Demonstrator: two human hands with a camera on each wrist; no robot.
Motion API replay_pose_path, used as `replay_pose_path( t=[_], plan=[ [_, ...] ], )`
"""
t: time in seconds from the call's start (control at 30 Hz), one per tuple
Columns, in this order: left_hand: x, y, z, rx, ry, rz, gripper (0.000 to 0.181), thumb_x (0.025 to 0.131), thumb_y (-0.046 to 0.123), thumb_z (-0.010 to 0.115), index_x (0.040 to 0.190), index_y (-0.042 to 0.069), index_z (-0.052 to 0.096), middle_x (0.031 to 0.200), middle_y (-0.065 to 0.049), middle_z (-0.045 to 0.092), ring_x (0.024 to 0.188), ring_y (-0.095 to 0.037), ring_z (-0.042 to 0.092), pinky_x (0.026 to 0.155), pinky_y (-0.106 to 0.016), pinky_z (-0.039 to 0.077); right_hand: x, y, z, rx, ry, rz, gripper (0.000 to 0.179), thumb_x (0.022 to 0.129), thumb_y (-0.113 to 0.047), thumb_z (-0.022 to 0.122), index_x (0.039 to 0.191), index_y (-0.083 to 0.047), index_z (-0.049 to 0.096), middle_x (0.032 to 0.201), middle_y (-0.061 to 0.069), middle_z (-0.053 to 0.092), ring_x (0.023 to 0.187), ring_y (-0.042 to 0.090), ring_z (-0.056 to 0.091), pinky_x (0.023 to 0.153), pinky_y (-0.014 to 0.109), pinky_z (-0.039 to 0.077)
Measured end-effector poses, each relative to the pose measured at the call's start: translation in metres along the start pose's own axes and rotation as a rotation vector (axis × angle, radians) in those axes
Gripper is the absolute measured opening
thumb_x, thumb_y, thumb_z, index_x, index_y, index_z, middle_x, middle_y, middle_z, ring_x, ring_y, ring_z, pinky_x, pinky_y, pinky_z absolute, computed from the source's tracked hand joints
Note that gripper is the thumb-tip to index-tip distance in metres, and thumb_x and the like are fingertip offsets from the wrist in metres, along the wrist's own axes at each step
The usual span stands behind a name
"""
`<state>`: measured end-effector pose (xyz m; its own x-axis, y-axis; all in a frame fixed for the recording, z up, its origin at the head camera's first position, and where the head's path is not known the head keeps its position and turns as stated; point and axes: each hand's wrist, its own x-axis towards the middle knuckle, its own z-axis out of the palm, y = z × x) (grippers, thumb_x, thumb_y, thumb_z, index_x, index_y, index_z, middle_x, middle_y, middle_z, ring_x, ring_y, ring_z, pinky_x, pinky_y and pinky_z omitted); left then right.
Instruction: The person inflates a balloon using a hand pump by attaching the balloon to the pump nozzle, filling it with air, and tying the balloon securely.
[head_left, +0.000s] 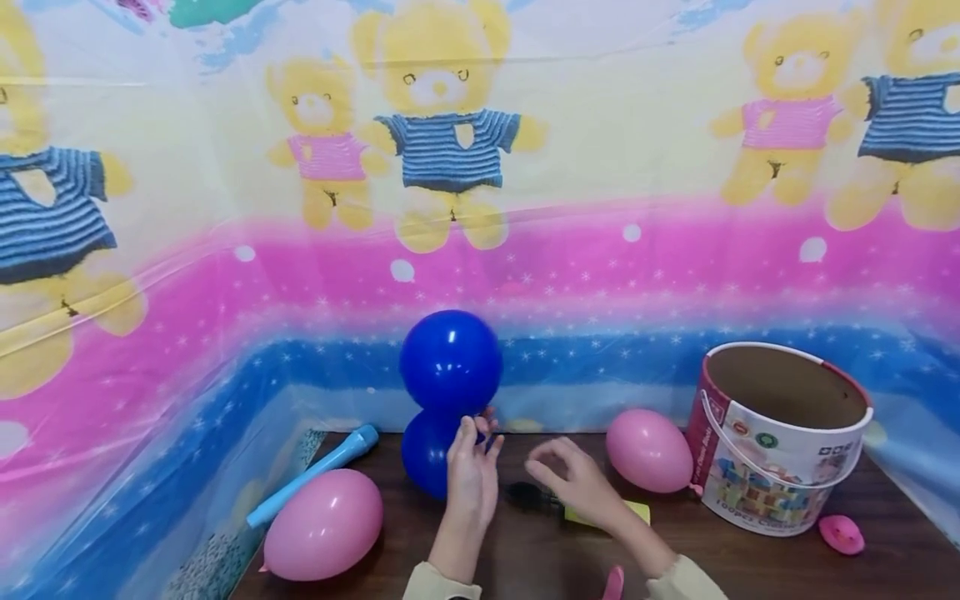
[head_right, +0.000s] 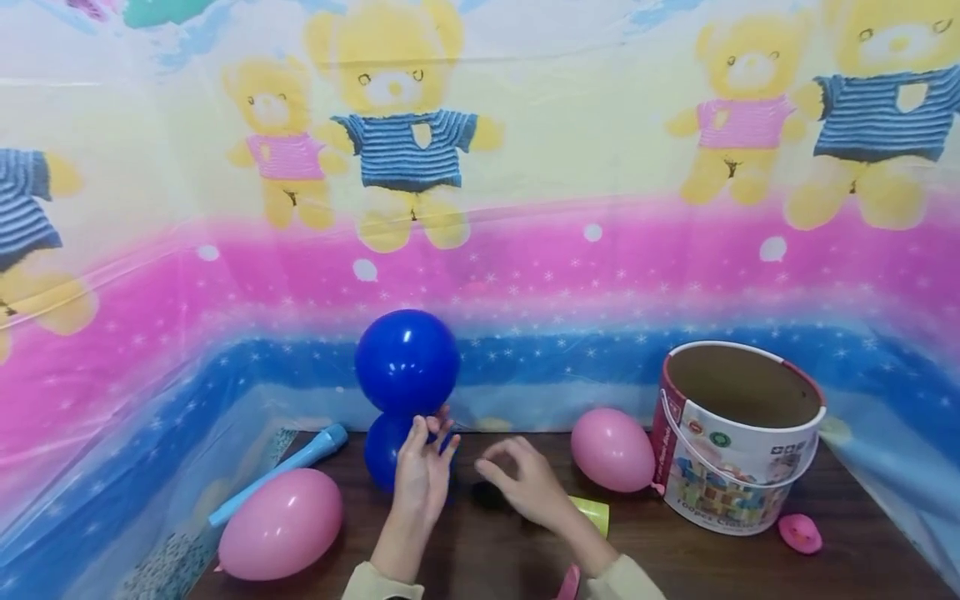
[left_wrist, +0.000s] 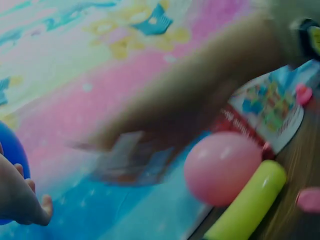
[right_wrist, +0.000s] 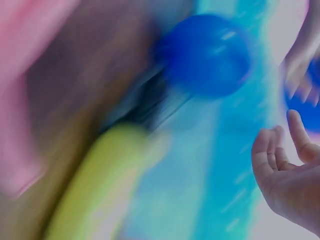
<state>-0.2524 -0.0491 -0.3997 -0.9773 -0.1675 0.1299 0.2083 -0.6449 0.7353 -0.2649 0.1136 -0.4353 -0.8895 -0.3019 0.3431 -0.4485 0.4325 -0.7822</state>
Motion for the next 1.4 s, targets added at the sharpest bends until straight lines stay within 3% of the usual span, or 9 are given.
replay_pose_path(
  t=[0.13, 0.3, 0.4, 0.53, 0.8, 0.93, 1.03, 1.2, 1.4],
  plan=[
    [-0.005, -0.006, 0.019, -0.013, -0.056, -0.042, 0.036, 0.107, 0.03, 0.033, 0.083, 0.017, 0.056, 0.107, 0.004, 0.059, 0.101, -0.01, 0.052, 0.092, -0.022, 0.043, 0.019, -0.043, 0.02, 0.112, 0.011, -0.039, 0.025, 0.102, -0.031, 0.05, 0.108, -0.009, 0.062, 0.105, 0.009, 0.055, 0.092, 0.013, 0.05, 0.079, 0.026, 0.045],
    [-0.01, -0.01, 0.033, -0.043, -0.106, -0.078, 0.039, 0.105, 0.039, 0.037, 0.122, 0.012, 0.059, 0.11, 0.011, 0.063, 0.107, -0.005, 0.056, 0.096, -0.019, 0.045, 0.026, -0.064, 0.035, 0.111, 0.201, 0.027, 0.026, 0.103, -0.033, 0.047, 0.106, -0.014, 0.065, 0.097, 0.008, 0.051, 0.084, 0.013, 0.045, 0.075, 0.028, 0.041],
    [-0.012, -0.013, 0.034, -0.071, -0.14, -0.101, 0.035, 0.105, 0.041, 0.036, 0.11, 0.019, 0.061, 0.119, 0.012, 0.06, 0.115, -0.005, 0.052, 0.101, -0.02, 0.041, 0.023, -0.064, 0.037, 0.109, 0.269, 0.065, 0.026, 0.102, -0.035, 0.047, 0.101, -0.015, 0.064, 0.095, 0.009, 0.049, 0.08, 0.014, 0.044, 0.071, 0.029, 0.04],
    [-0.013, -0.019, 0.03, -0.068, -0.146, -0.12, 0.029, 0.106, 0.039, 0.033, 0.097, 0.023, 0.055, 0.123, 0.011, 0.057, 0.117, -0.005, 0.049, 0.102, -0.02, 0.038, 0.022, -0.057, 0.038, 0.158, 0.222, 0.097, 0.031, 0.103, -0.038, 0.044, 0.098, -0.013, 0.061, 0.103, 0.009, 0.05, 0.088, 0.014, 0.045, 0.078, 0.031, 0.041],
    [-0.014, -0.024, 0.021, -0.045, -0.19, -0.15, 0.039, 0.107, 0.035, 0.03, 0.131, 0.009, 0.047, 0.116, 0.012, 0.058, 0.114, -0.006, 0.051, 0.103, -0.021, 0.04, 0.015, -0.044, 0.036, 0.468, 0.163, 0.2, 0.036, 0.101, -0.029, 0.051, 0.12, -0.001, 0.064, 0.119, 0.011, 0.052, 0.107, 0.012, 0.048, 0.091, 0.017, 0.044],
    [-0.018, -0.022, 0.015, -0.037, -0.206, -0.173, 0.043, 0.108, 0.032, 0.028, 0.136, 0.005, 0.046, 0.118, 0.012, 0.058, 0.114, -0.005, 0.052, 0.103, -0.022, 0.039, 0.009, -0.041, 0.036, 0.527, 0.136, 0.228, 0.04, 0.1, -0.023, 0.053, 0.13, 0.004, 0.058, 0.13, 0.012, 0.053, 0.114, 0.005, 0.049, 0.093, 0.012, 0.043],
    [-0.017, -0.018, 0.011, -0.044, -0.227, -0.183, 0.036, 0.108, 0.031, 0.027, 0.114, 0.013, 0.057, 0.115, 0.011, 0.061, 0.112, -0.006, 0.053, 0.103, -0.025, 0.04, 0.005, -0.04, 0.04, 0.486, 0.141, 0.157, 0.029, 0.099, -0.018, 0.054, 0.116, 0.004, 0.065, 0.118, 0.008, 0.054, 0.106, 0.001, 0.047, 0.09, 0.012, 0.041],
    [-0.005, -0.001, -0.002, -0.019, -0.16, -0.184, 0.038, 0.107, 0.028, 0.027, 0.077, 0.019, 0.048, 0.09, 0.011, 0.065, 0.096, -0.006, 0.061, 0.096, -0.025, 0.045, -0.003, -0.043, 0.053, 0.246, 0.188, -0.15, 0.021, 0.096, -0.01, 0.057, 0.075, -0.009, 0.058, 0.092, 0.002, 0.051, 0.087, 0.006, 0.038, 0.075, 0.023, 0.035],
    [0.017, 0.023, -0.022, 0.077, -0.182, -0.16, 0.044, 0.107, 0.019, 0.033, 0.068, 0.017, 0.054, 0.068, 0.008, 0.058, 0.073, -0.008, 0.058, 0.087, -0.027, 0.052, -0.028, -0.043, 0.059, 0.01, 0.242, -0.343, 0.023, 0.093, -0.006, 0.06, 0.074, -0.016, 0.053, 0.091, -0.006, 0.053, 0.083, 0.004, 0.037, 0.068, 0.023, 0.035]
  ],
)
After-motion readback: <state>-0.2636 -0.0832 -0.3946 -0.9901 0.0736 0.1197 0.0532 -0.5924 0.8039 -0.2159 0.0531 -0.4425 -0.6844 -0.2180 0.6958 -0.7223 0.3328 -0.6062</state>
